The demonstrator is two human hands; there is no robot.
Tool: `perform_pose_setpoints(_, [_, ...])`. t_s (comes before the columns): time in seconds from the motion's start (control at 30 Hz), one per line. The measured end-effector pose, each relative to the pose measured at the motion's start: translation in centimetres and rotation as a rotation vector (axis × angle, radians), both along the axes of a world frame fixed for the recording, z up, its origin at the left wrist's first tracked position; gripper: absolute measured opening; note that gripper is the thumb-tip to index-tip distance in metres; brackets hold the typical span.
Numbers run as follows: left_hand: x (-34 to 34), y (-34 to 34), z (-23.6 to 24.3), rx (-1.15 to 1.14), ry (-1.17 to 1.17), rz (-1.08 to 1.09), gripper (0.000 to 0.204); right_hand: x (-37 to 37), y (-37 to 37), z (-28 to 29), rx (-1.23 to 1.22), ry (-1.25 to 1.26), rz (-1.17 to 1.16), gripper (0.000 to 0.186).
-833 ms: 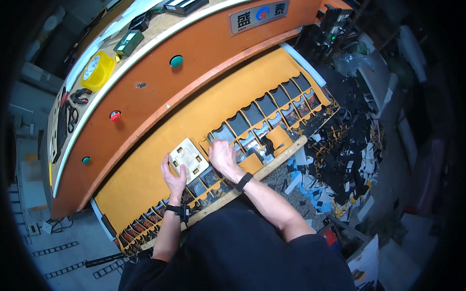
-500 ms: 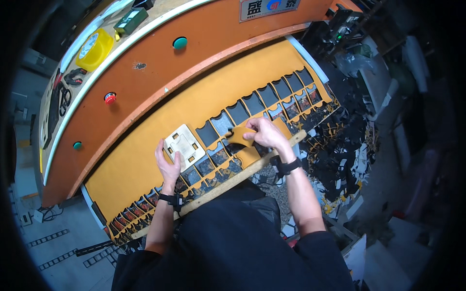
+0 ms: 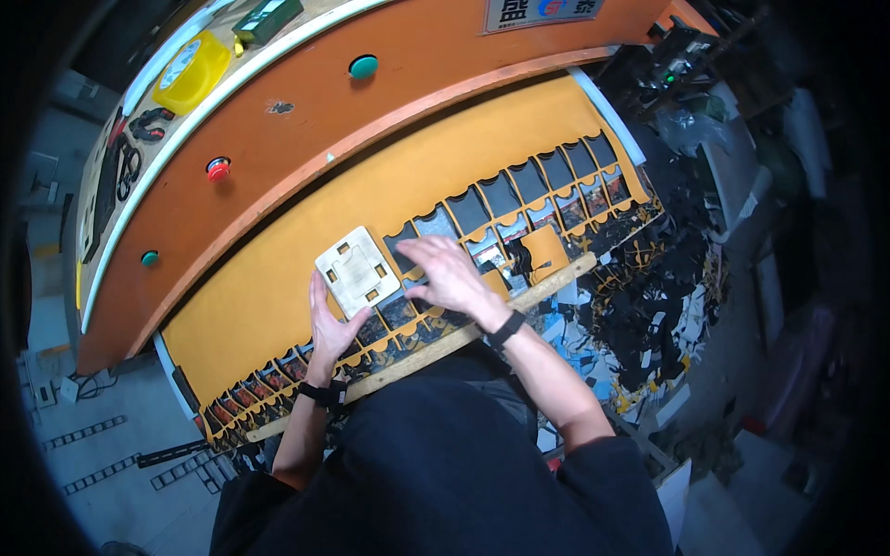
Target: Using an industrial leather cutting or die-stamping machine to process small leather components.
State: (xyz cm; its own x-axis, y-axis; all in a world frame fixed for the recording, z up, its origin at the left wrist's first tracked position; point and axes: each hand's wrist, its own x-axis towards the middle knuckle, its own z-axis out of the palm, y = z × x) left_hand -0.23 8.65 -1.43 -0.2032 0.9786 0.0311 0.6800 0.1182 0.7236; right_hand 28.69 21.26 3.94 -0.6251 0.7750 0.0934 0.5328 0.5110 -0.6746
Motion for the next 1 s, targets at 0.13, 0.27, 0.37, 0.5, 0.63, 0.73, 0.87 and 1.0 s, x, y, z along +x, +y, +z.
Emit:
perform_pose_setpoints(0.13, [1.1, 0.4, 0.9, -0.056, 0.105, -0.031, 0.139, -3.1, -0.6, -1.8, 0.04, -0.026, 0.075, 0.091])
perform_pose_setpoints(0.27, [1.9, 1.0, 2.0, -0.12, 0.112, -0.006, 0.138, -3.3, -0.5, -3.0, -0.015, 0.033, -0.001, 0.093])
perform_pose_setpoints(0.37, [2.7, 2.3, 3.3, -0.081, 0.144, -0.018, 0.136, -2.4, 0.1, -1.7, -0.042, 0.044, -0.043, 0.093])
perform_pose_setpoints(0.5, [3.7, 3.1, 3.3, -0.078, 0.053, -0.014, 0.134, -1.2, 0.3, -2.4, -0.113, 0.054, -0.093, 0.097])
perform_pose_setpoints(0.63, [3.6, 2.3, 2.1, -0.046, 0.063, -0.009, 0.134, -1.1, 0.3, -3.7, -0.158, 0.083, -0.062, 0.1])
perform_pose_setpoints(0.73, [3.6, 1.9, 1.4, -0.051, 0.059, -0.005, 0.135, -1.0, -0.2, -3.9, -0.169, 0.065, -0.088, 0.099])
perform_pose_setpoints(0.87, [3.4, 1.8, 0.4, 0.003, 0.049, -0.025, 0.137, -0.6, 0.1, -4.0, -0.175, 0.162, -0.049, 0.1])
perform_pose_setpoints(1.0, [3.4, 1.9, 0.4, 0.002, 0.064, -0.036, 0.137, -0.4, 0.2, -4.5, -0.193, 0.167, -0.037, 0.098])
